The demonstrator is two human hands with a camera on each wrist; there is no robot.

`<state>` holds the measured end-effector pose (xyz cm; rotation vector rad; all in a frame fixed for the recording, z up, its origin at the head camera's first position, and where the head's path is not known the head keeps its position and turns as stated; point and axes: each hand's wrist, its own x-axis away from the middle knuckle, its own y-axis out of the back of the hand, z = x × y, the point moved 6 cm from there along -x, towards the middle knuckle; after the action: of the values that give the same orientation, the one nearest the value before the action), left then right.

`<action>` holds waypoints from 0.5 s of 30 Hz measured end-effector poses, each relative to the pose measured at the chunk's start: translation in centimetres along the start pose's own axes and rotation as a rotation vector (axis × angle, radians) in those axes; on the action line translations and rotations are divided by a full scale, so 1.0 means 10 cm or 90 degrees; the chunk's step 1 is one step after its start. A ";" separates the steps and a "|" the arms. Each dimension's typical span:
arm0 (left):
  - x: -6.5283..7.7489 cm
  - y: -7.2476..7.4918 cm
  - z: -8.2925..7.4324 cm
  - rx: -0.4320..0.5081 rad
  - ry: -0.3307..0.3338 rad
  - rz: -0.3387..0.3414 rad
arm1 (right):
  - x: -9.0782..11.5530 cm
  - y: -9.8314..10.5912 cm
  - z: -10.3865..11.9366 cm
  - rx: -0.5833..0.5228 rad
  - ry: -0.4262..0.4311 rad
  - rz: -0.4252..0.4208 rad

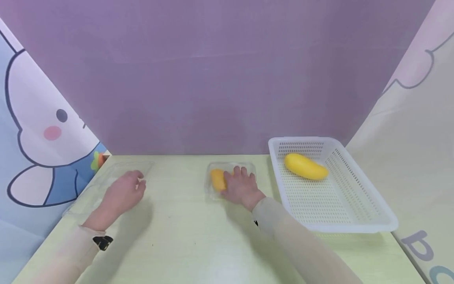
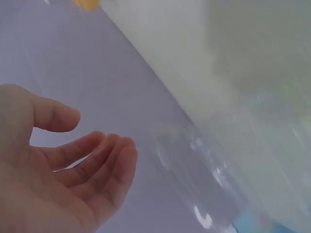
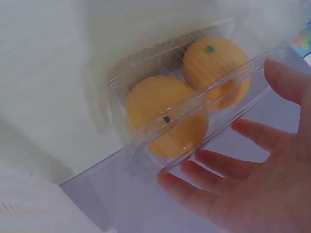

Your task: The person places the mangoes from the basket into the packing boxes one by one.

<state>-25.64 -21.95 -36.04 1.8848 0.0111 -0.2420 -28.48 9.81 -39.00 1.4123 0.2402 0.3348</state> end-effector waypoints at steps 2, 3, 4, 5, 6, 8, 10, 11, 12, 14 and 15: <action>0.00 0.06 0.09 -0.016 0.003 -0.014 | -0.01 0.01 0.00 0.004 -0.002 0.006; 0.00 0.10 0.13 -0.023 0.001 -0.024 | -0.02 0.02 0.01 0.004 -0.003 0.010; 0.00 0.13 0.17 -0.029 -0.001 -0.034 | -0.03 0.03 0.01 0.004 -0.004 0.015; 0.01 0.16 0.21 -0.035 -0.003 -0.042 | -0.03 0.03 0.02 0.004 -0.005 0.021; 0.01 0.19 0.25 -0.040 -0.006 -0.051 | -0.04 0.04 0.02 0.004 -0.008 0.027; 0.02 0.25 0.32 -0.050 -0.006 -0.058 | -0.05 0.05 0.03 0.006 -0.011 0.038; 0.02 0.29 0.40 -0.059 -0.006 -0.055 | -0.07 0.06 0.03 0.012 -0.016 0.048; 0.02 0.31 0.45 -0.060 0.001 -0.050 | -0.08 0.06 0.02 0.014 -0.019 0.051; 0.02 0.33 0.51 -0.062 0.007 -0.044 | -0.09 0.07 0.02 0.015 -0.022 0.054; 0.02 0.34 0.63 -0.066 0.018 -0.033 | -0.11 0.07 0.01 0.016 -0.027 0.054; 0.02 0.35 0.69 -0.065 0.023 -0.031 | -0.11 0.07 0.00 0.015 -0.028 0.054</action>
<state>-26.15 -29.56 -34.91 1.7892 0.0930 -0.2363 -29.62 9.51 -38.33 1.4542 0.1489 0.3704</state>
